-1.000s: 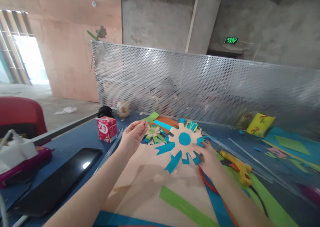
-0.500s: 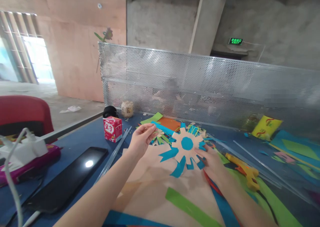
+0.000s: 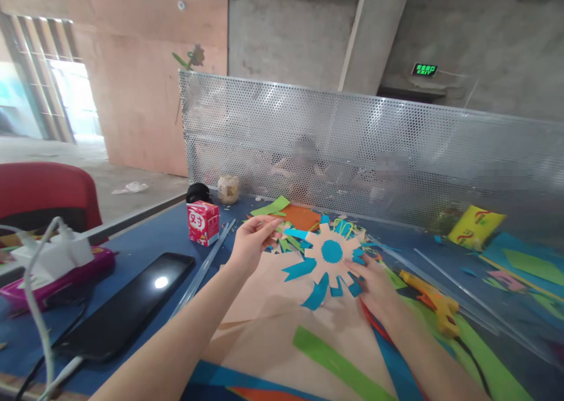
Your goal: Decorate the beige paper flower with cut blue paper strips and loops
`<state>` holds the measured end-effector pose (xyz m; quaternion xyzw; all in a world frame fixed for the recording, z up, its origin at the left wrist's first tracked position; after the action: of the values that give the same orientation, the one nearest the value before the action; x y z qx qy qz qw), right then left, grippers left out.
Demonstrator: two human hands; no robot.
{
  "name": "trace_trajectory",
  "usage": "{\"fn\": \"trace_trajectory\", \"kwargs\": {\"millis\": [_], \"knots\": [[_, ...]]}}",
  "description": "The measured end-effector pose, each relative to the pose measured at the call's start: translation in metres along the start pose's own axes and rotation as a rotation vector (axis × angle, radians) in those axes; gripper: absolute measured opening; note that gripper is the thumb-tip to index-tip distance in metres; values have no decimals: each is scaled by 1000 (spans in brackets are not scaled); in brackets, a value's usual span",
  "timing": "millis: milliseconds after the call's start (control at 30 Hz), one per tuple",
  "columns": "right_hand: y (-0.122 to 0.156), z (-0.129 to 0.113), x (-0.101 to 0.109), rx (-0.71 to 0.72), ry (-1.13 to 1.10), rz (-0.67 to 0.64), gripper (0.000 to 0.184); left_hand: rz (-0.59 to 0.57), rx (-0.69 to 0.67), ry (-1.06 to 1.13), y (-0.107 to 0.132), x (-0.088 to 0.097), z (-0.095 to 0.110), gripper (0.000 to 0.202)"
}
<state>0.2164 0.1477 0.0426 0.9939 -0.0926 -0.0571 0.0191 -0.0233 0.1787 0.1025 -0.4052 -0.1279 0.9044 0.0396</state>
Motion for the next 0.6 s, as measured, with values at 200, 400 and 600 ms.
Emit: {"fn": "trace_trajectory", "kwargs": {"millis": [200, 400, 600], "knots": [[0, -4, 0, 17, -6, 7, 34, -34, -49, -74, 1, -4, 8, 18], [-2, -1, 0, 22, -14, -10, 35, -92, -46, -112, 3, -10, 4, 22], [-3, -2, 1, 52, -16, -5, 33, -156, 13, -118, 8, -18, -4, 22]]}}
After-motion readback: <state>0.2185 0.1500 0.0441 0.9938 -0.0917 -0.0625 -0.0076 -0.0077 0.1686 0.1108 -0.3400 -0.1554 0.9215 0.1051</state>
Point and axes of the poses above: each hand's wrist, its own y-axis away from the middle knuckle, its own x-axis out of the back of the hand, z = x × y, the point moved 8 cm from there along -y, towards the middle knuckle, and after that the axes turned 14 degrees about y, right-handed, at the moved point
